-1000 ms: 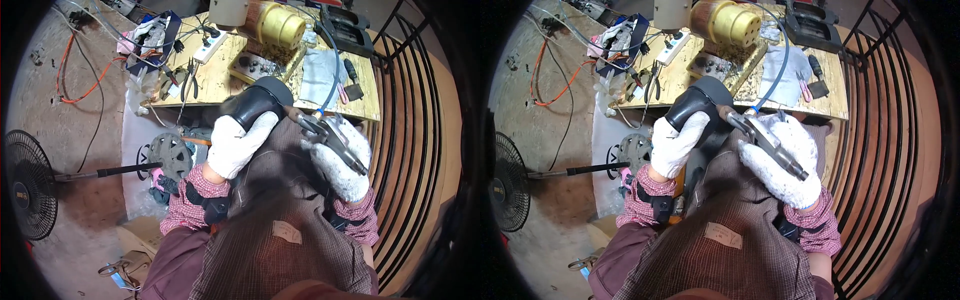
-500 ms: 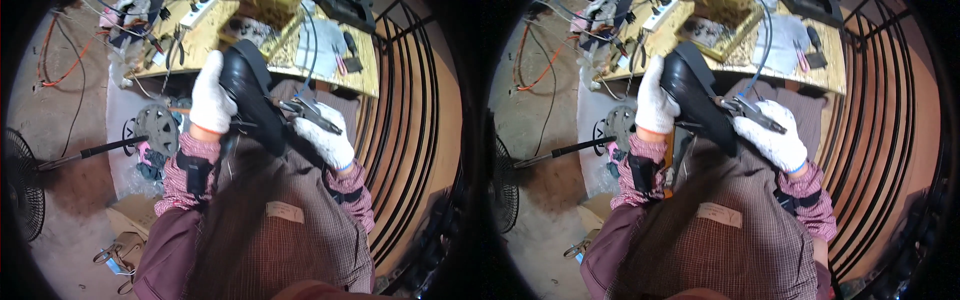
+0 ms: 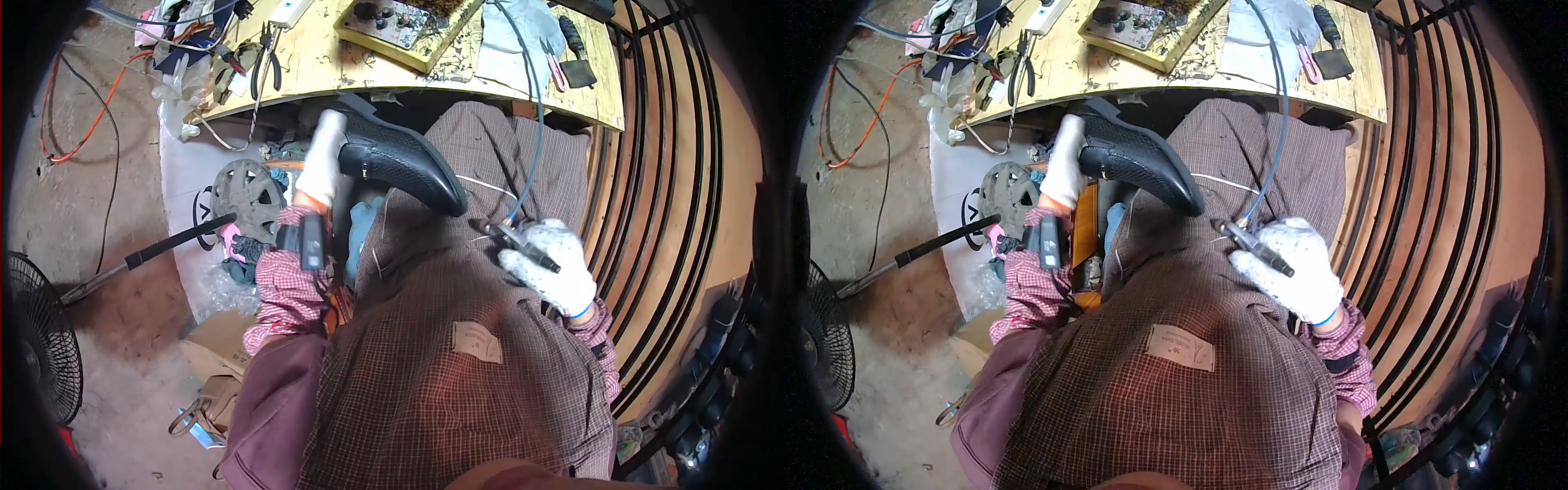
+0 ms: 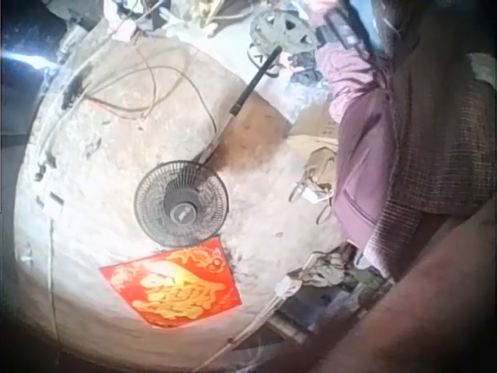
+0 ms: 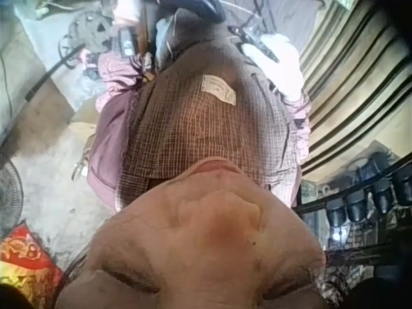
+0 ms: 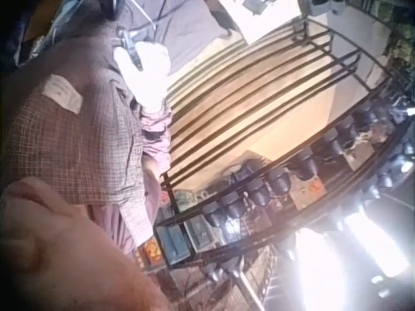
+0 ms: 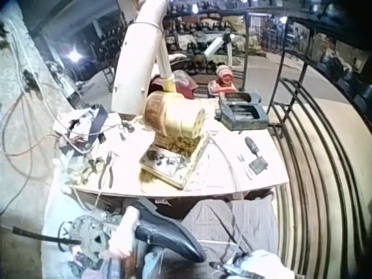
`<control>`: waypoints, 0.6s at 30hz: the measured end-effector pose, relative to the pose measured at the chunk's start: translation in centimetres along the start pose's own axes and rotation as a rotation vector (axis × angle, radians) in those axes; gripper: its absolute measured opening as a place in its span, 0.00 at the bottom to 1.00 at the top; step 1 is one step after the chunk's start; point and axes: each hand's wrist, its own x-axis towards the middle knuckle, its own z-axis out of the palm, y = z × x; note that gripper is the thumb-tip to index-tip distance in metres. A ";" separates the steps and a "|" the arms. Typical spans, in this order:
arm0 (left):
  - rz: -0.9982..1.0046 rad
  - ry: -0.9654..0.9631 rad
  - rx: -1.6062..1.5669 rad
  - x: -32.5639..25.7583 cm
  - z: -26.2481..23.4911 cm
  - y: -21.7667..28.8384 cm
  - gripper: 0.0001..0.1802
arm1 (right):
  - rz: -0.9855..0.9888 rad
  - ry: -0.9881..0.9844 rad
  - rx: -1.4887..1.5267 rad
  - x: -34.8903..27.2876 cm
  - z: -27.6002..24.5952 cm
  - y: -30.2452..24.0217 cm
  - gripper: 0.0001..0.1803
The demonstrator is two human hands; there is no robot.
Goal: Cleaning and trimming excess material from shoes at a manufacturing station.
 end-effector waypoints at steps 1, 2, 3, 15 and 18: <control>0.062 0.158 0.315 -1.1 0.5 -1.1 0.24 | 0.079 -0.057 0.033 0.5 -0.8 -0.2 0.13; -0.084 0.091 0.246 -2.2 1.6 -0.4 0.21 | 0.131 0.063 0.095 2.4 -1.0 -0.1 0.13; -0.222 -0.137 0.229 -2.0 -0.6 0.2 0.21 | 0.144 0.098 -0.007 3.6 -1.4 0.8 0.13; 0.152 -0.025 -0.690 -4.3 9.1 3.4 0.25 | 0.353 0.459 -0.386 16.9 3.4 15.4 0.19; 0.307 0.205 -0.534 -3.8 10.3 4.7 0.29 | 0.528 0.507 -0.038 15.0 3.9 10.7 0.19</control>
